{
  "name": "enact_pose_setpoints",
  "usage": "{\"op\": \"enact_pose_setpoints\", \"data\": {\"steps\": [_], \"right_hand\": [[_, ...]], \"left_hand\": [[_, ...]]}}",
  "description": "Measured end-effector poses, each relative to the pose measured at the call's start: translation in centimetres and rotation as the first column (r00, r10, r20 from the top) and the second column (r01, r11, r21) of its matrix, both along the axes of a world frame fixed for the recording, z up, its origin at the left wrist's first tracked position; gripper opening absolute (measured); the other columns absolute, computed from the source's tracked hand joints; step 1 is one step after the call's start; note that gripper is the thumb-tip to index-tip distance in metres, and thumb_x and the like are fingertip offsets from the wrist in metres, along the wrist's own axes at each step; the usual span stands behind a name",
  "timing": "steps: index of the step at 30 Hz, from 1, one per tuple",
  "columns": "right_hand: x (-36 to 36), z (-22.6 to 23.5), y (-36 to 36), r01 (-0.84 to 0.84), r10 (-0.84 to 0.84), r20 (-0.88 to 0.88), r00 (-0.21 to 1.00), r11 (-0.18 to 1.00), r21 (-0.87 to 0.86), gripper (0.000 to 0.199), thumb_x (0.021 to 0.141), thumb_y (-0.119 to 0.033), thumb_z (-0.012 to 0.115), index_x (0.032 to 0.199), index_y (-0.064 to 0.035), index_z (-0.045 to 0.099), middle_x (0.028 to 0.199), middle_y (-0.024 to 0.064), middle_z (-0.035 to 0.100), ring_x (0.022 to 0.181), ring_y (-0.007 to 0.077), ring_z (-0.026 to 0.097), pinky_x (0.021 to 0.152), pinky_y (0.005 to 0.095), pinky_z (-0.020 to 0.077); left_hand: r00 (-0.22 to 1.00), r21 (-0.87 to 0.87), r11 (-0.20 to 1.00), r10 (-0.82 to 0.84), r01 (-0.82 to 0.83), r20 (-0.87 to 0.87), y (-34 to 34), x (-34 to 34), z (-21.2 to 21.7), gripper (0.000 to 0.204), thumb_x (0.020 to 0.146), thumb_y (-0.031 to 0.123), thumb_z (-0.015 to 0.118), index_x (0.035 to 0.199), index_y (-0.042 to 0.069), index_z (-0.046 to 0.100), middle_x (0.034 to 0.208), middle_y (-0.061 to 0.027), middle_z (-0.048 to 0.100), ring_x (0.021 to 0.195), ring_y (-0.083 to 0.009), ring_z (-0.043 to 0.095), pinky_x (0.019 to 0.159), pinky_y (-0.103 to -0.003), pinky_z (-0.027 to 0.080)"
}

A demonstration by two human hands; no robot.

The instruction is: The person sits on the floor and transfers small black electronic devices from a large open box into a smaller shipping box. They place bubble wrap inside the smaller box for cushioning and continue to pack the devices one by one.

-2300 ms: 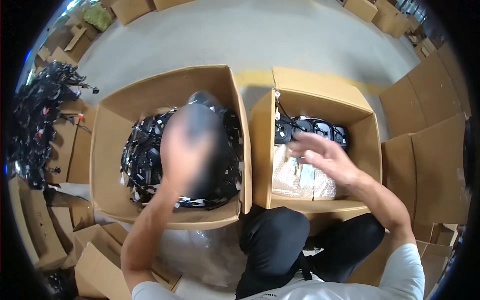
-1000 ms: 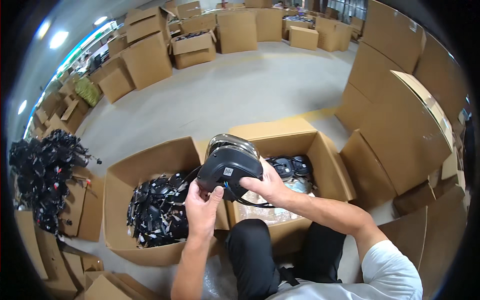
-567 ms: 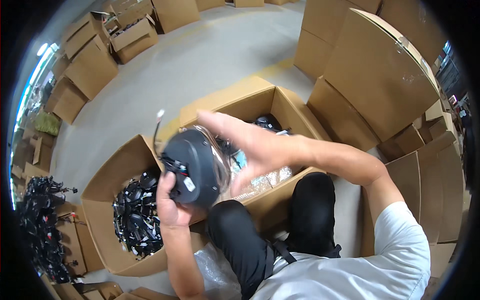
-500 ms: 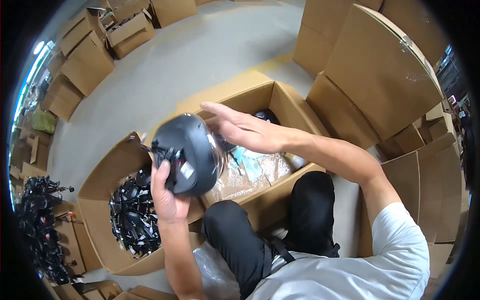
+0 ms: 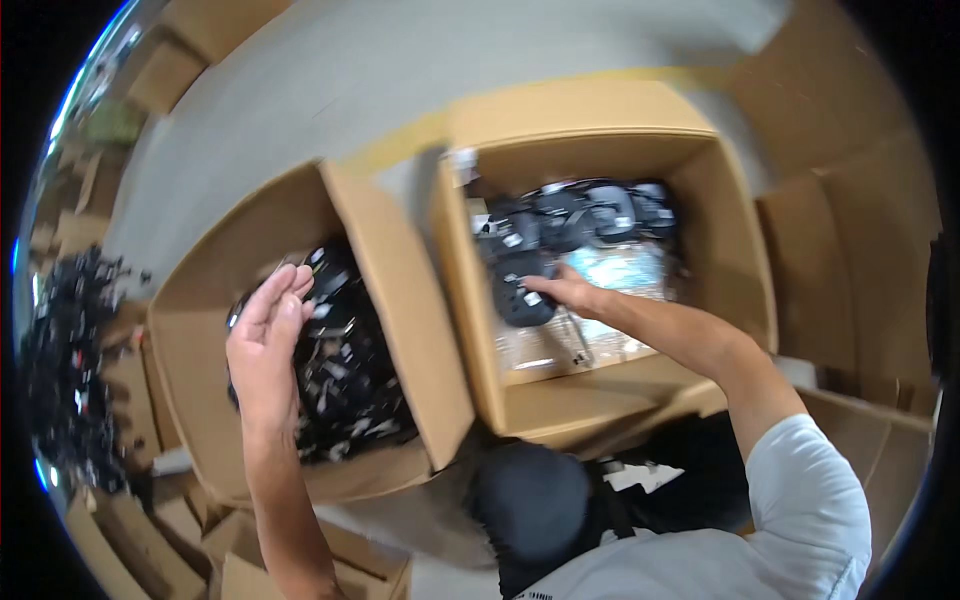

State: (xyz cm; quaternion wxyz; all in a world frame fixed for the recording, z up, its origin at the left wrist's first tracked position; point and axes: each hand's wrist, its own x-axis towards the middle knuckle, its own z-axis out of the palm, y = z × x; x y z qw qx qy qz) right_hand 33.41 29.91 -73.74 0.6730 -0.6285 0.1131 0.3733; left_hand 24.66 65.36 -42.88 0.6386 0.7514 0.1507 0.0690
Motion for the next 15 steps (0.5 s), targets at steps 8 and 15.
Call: {"op": "enact_pose_setpoints", "data": {"steps": [8,15], "right_hand": [[-0.7,-2.1,0.5,-0.342,0.593,0.067,0.802,0.548,-0.763,0.079,0.089,-0.045,0.079,0.137,0.0104,0.051,0.117,0.026,0.069,0.106,0.033,0.068,0.093,0.0429,0.0538],[-0.8,11.5,-5.3,-0.368,0.803,0.154,0.576,0.423,-0.828,0.055,0.091,-0.037,0.072,0.127,0.0047,0.066,0.117,0.0283,0.07,0.109,0.0406,0.069,0.097,0.0438,0.0533]], "left_hand": [[0.613,0.56,0.428,0.017,0.709,-0.79,12.1,-9.4,-21.9,0.049,0.085,0.041,0.078,0.105,-0.003,0.069,0.106,-0.022,0.071,0.099,-0.0381,0.07,0.091,-0.045,0.056],[0.685,0.682,0.063,-0.043,0.728,-0.727,12.0,-7.9,-31.9,0.024,0.092,0.021,0.066,0.107,0.003,0.072,0.111,-0.013,0.071,0.114,-0.0315,0.064,0.099,-0.047,0.05]]}}
